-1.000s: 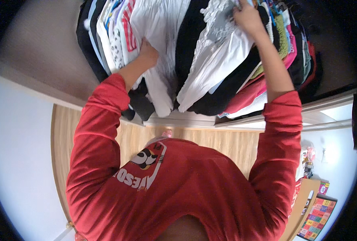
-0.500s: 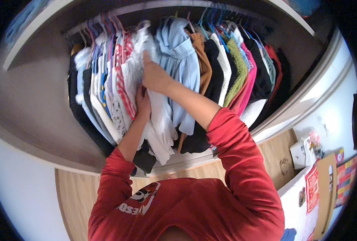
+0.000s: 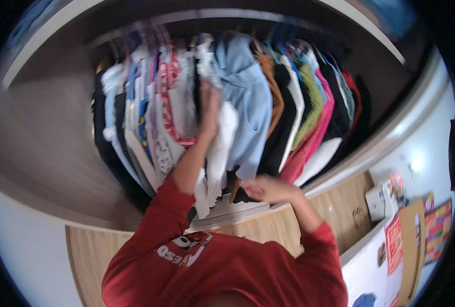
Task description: The person hangs a black top and a light blue top on hangers and places them into a closet. They then fold a plaid shirt and place it in the closet. Finally, they hang a purple item with keys attached to a hanger and place it in the closet.
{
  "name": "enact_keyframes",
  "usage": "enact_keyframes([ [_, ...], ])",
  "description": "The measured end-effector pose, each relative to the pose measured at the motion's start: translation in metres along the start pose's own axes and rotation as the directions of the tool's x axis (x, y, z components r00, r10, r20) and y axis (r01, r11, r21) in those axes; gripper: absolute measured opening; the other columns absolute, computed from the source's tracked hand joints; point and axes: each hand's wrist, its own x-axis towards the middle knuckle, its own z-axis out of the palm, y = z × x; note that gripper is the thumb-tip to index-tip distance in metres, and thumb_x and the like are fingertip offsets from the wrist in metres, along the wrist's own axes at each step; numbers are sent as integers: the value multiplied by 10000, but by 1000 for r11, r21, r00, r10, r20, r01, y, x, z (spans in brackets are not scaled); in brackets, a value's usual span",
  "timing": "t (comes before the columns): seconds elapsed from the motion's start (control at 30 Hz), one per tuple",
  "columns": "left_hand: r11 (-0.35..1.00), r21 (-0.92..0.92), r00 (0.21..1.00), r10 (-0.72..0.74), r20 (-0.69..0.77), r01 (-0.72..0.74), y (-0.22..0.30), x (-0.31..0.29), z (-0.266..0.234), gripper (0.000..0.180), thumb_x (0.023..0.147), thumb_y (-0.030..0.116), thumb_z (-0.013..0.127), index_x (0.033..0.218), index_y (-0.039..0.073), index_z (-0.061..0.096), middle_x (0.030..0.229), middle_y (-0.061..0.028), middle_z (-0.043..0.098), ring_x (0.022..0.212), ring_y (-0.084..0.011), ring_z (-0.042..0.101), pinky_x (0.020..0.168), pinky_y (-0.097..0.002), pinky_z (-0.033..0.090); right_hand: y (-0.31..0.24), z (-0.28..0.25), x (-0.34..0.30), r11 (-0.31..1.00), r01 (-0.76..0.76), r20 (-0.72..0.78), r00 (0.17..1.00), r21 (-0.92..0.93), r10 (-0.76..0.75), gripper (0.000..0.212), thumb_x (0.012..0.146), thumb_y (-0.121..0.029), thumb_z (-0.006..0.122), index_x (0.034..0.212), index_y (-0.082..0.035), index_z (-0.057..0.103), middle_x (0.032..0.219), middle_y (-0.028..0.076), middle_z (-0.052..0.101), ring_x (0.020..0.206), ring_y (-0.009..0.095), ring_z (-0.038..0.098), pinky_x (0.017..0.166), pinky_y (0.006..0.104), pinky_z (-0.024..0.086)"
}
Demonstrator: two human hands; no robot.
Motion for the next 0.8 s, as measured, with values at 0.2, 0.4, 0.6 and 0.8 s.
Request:
enact_keyframes([
  [0.2,971,-232,977,-6,213,57,52,22,84,795,830,332,497,1351,76,-46,1413,-152,7,1299,-257,65,1037,-305,119,11,44,-46,926,-371,357,857,-73,372,248,824,-176,496,1017,-26,534,854,179,590,749,303,578,647,353,451],
  [0.4,972,-204,990,129,62,-114,92,-47,22,378,750,76,559,1113,36,463,1211,-164,423,1161,-305,372,949,-329,305,-53,12,4,988,-41,-130,990,146,60,196,815,-50,513,999,15,533,844,138,607,767,213,602,682,283,461],
  [0.6,709,659,824,513,-239,-250,157,-73,-96,298,669,46,563,965,40,534,1100,-126,499,1106,-327,411,956,-451,261,-70,1,28,962,84,-64,996,260,-70,186,820,-14,495,1000,5,542,811,93,607,732,133,577,646,241,452],
  [0.8,529,847,955,272,-121,-44,137,-38,-117,576,623,10,503,1184,-48,386,1173,-221,441,1143,-376,364,1002,-444,208,-68,21,30,978,196,185,961,76,-207,186,827,-89,486,981,2,540,866,154,601,796,275,592,686,334,455],
])
